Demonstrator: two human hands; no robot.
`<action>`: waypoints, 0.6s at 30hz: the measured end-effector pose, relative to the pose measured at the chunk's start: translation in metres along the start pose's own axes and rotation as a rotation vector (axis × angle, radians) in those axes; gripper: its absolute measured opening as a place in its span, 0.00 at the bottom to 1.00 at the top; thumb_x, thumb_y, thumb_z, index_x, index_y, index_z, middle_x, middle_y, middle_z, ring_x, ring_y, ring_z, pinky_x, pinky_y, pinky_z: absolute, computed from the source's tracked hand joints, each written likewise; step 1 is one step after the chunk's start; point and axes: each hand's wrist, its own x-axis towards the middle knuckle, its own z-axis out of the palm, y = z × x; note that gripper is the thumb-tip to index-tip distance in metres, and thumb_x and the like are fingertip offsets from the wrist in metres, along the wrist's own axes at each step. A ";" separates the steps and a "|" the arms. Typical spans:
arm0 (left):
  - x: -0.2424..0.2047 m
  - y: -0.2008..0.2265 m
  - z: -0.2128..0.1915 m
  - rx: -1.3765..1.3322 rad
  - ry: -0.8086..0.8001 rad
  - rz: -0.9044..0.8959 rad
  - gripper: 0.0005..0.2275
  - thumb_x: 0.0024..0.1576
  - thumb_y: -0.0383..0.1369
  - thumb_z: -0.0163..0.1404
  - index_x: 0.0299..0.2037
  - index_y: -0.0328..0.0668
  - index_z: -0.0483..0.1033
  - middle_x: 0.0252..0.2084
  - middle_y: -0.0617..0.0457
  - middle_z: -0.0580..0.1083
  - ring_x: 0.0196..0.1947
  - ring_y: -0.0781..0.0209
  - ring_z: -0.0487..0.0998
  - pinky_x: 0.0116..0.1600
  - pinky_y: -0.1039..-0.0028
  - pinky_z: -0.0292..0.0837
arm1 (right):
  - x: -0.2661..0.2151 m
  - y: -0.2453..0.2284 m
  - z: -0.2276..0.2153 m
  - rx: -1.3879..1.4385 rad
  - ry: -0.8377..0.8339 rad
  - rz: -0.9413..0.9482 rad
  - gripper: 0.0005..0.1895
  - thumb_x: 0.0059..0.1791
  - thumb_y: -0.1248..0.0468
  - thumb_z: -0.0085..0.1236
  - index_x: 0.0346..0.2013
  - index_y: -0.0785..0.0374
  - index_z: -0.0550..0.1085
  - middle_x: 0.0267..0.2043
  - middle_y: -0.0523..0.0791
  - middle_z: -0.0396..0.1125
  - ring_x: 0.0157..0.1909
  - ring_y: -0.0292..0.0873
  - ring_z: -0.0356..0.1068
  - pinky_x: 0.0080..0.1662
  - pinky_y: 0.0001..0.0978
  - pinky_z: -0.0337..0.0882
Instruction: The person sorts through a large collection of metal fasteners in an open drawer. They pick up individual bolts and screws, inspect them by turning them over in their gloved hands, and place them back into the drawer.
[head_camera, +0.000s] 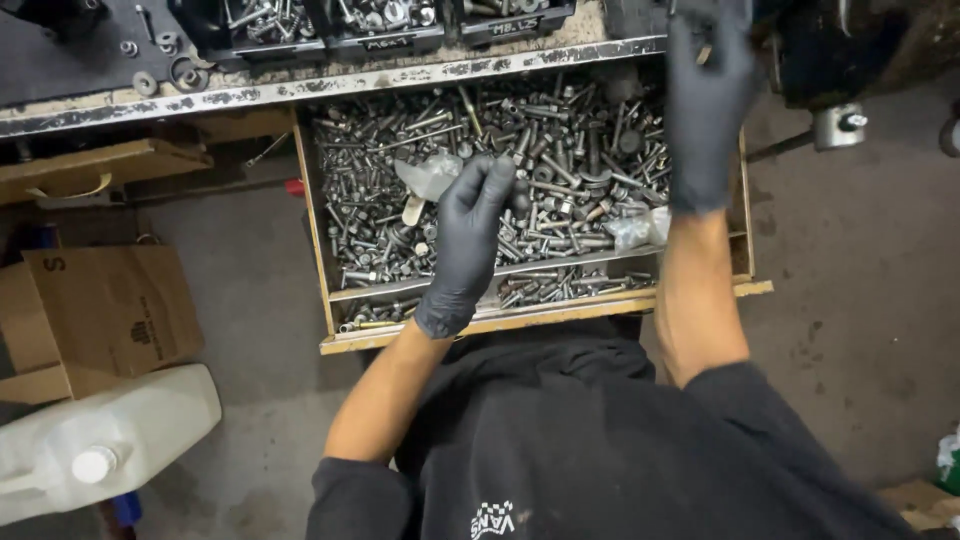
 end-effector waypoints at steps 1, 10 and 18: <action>-0.001 0.002 0.002 0.000 -0.001 -0.009 0.12 0.65 0.43 0.47 0.31 0.49 0.70 0.28 0.59 0.71 0.30 0.69 0.72 0.39 0.76 0.71 | -0.013 -0.017 -0.003 -0.004 -0.002 0.008 0.05 0.56 0.72 0.54 0.44 0.62 0.76 0.43 0.45 0.72 0.47 0.42 0.69 0.50 0.35 0.66; -0.041 0.017 0.002 0.211 -0.032 0.264 0.07 0.66 0.33 0.53 0.44 0.37 0.77 0.32 0.46 0.79 0.34 0.61 0.78 0.47 0.68 0.75 | -0.124 -0.097 -0.015 1.031 -0.327 0.757 0.28 0.59 0.50 0.36 0.51 0.72 0.74 0.14 0.41 0.50 0.15 0.32 0.46 0.21 0.19 0.48; -0.078 0.013 -0.026 0.756 -0.111 1.090 0.13 0.55 0.46 0.63 0.42 0.50 0.87 0.39 0.55 0.81 0.36 0.57 0.76 0.46 0.65 0.74 | -0.144 -0.139 -0.027 1.581 -0.350 1.098 0.34 0.58 0.41 0.34 0.67 0.64 0.63 0.39 0.47 0.61 0.32 0.39 0.59 0.35 0.28 0.66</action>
